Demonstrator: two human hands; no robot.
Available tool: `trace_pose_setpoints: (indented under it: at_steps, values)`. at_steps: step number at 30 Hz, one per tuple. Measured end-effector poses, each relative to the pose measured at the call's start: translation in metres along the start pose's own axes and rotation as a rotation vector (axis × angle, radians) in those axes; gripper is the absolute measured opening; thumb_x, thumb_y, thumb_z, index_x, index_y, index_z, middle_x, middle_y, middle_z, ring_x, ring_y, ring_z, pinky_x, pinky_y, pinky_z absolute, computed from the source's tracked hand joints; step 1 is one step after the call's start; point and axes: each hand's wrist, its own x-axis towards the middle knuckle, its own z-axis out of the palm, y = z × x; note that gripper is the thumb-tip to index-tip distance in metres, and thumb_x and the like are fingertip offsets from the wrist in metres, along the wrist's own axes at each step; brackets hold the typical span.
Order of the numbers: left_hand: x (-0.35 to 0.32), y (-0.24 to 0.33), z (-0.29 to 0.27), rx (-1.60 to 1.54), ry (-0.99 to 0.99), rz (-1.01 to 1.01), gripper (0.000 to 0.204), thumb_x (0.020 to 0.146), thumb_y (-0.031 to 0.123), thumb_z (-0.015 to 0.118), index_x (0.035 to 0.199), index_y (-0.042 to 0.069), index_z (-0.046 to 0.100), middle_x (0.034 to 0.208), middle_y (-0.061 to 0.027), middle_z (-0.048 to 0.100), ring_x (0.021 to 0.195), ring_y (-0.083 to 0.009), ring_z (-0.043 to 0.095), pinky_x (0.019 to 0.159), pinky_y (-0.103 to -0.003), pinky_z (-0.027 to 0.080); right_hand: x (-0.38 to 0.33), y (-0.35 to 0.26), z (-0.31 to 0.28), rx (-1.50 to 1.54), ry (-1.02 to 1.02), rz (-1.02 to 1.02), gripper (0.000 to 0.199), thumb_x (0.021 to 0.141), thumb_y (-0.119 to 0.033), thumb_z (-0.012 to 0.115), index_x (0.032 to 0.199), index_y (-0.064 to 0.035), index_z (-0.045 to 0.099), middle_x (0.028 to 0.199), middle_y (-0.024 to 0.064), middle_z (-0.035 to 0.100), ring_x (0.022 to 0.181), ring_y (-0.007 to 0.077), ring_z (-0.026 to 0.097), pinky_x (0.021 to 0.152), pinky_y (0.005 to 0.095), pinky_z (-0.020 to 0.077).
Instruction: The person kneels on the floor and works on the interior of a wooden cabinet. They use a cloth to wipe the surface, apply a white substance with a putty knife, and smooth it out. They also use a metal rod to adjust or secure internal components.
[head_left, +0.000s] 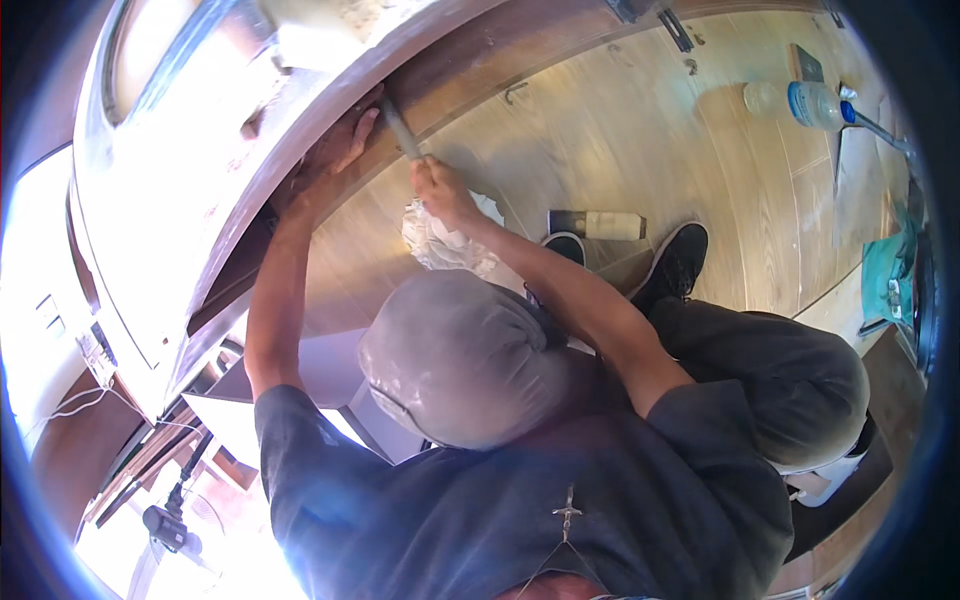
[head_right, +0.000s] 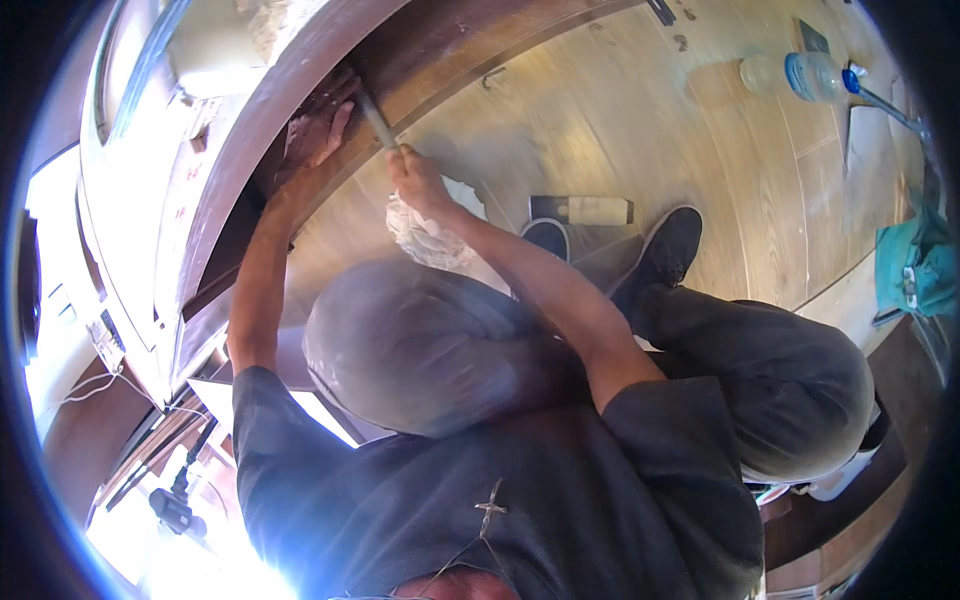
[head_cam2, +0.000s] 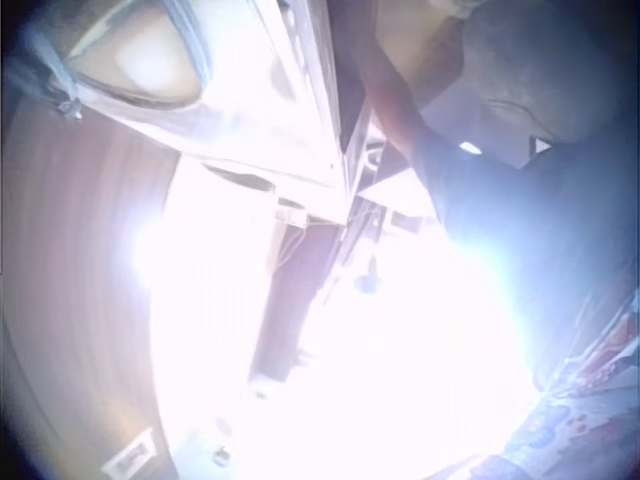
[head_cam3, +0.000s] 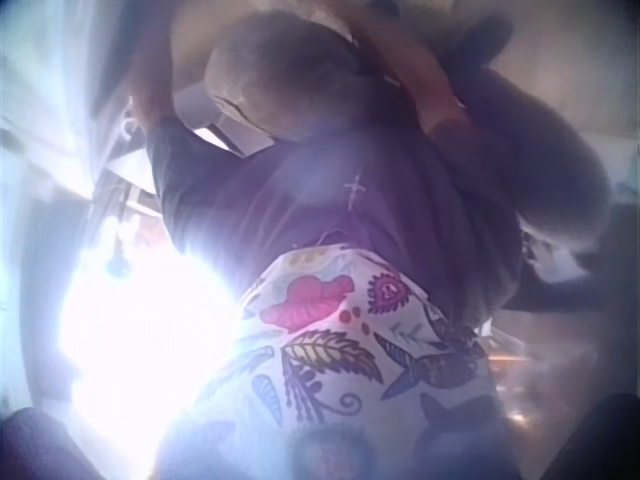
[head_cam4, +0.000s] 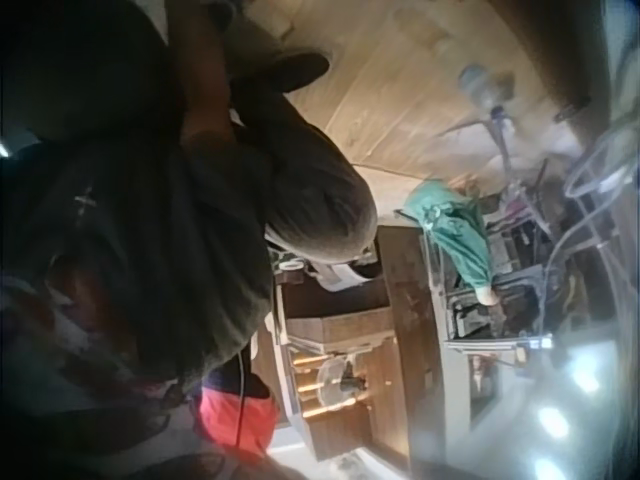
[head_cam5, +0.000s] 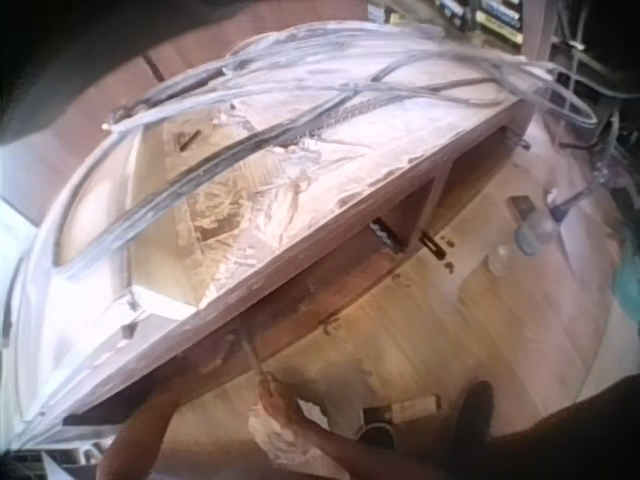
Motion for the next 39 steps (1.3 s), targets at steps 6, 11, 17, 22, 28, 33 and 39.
trace_pose_setpoints:
  at_steps: [6, 11, 17, 22, 28, 33, 39]
  values:
    - [-0.032, -0.016, 0.009, 0.066, 0.039, -0.235, 0.039, 0.100, 0.024, 0.045, 0.137, 0.014, 0.054, 0.143, -0.0119, 0.049, 0.135, -0.0309, 0.041, 0.114, -0.044, 0.028, 0.023, -0.012, -0.088, 0.118, -0.023, 0.018, 0.025, 0.100, -0.030, 0.046, 0.097, -0.0069, 0.053, 0.074, 0.0050, 0.052, 0.064, 0.0198, 0.055, 0.057, 0.0372, 0.0457]
    - [-0.005, 0.013, 0.023, -0.072, 0.272, -0.142, 0.039, 0.099, 0.022, 0.047, 0.135, 0.013, 0.054, 0.140, -0.0111, 0.051, 0.134, -0.0307, 0.042, 0.115, -0.044, 0.028, 0.021, 0.032, -0.061, -0.284, 0.185, -0.519, 0.029, 0.101, -0.030, 0.043, 0.091, -0.0055, 0.053, 0.070, 0.0058, 0.052, 0.060, 0.0191, 0.052, 0.056, 0.0349, 0.0439]
    - [0.010, 0.013, 0.026, -0.073, 0.340, -0.216, 0.037, 0.099, 0.022, 0.047, 0.133, 0.009, 0.055, 0.129, -0.0168, 0.059, 0.121, -0.0357, 0.053, 0.105, -0.045, 0.039, 0.022, -0.009, -0.081, 0.099, 0.043, 0.067, 0.029, 0.100, -0.030, 0.040, 0.087, -0.0081, 0.052, 0.066, 0.0026, 0.050, 0.054, 0.0124, 0.049, 0.051, 0.0315, 0.0419]
    - [0.017, 0.014, 0.046, -0.155, 0.477, -0.187, 0.034, 0.098, 0.029, 0.050, 0.117, 0.002, 0.059, 0.112, -0.0253, 0.061, 0.106, -0.0443, 0.056, 0.094, -0.051, 0.043, -0.003, 0.009, -0.063, -0.179, 0.138, -0.133, 0.038, 0.099, -0.035, 0.040, 0.082, -0.0034, 0.051, 0.066, 0.0091, 0.052, 0.056, 0.0209, 0.050, 0.054, 0.0370, 0.0416]
    - [0.019, 0.024, 0.045, -0.334, 0.455, -0.370, 0.038, 0.101, 0.025, 0.044, 0.131, 0.005, 0.054, 0.128, -0.0225, 0.056, 0.122, -0.0412, 0.050, 0.105, -0.047, 0.039, 0.005, -0.019, -0.070, -0.119, -0.008, 0.059, 0.040, 0.099, -0.035, 0.035, 0.088, -0.0023, 0.056, 0.075, 0.0185, 0.058, 0.065, 0.0309, 0.057, 0.065, 0.0432, 0.0459]
    - [0.015, 0.022, 0.048, -0.503, 0.564, -0.355, 0.040, 0.102, 0.028, 0.043, 0.131, 0.005, 0.054, 0.132, -0.0253, 0.053, 0.125, -0.0435, 0.046, 0.107, -0.046, 0.037, -0.009, 0.007, -0.052, -0.154, 0.074, -0.242, 0.037, 0.100, -0.032, 0.036, 0.084, -0.0029, 0.052, 0.069, 0.0115, 0.056, 0.061, 0.0262, 0.056, 0.058, 0.0421, 0.0444]
    - [0.018, 0.015, 0.068, -0.311, 0.561, -0.351, 0.039, 0.100, 0.027, 0.046, 0.129, 0.002, 0.056, 0.126, -0.0248, 0.057, 0.122, -0.0428, 0.050, 0.105, -0.046, 0.039, 0.009, -0.007, -0.074, -0.109, 0.067, 0.035, 0.041, 0.101, -0.035, 0.036, 0.097, 0.0015, 0.054, 0.075, 0.0197, 0.058, 0.078, 0.0348, 0.060, 0.076, 0.0441, 0.0475]
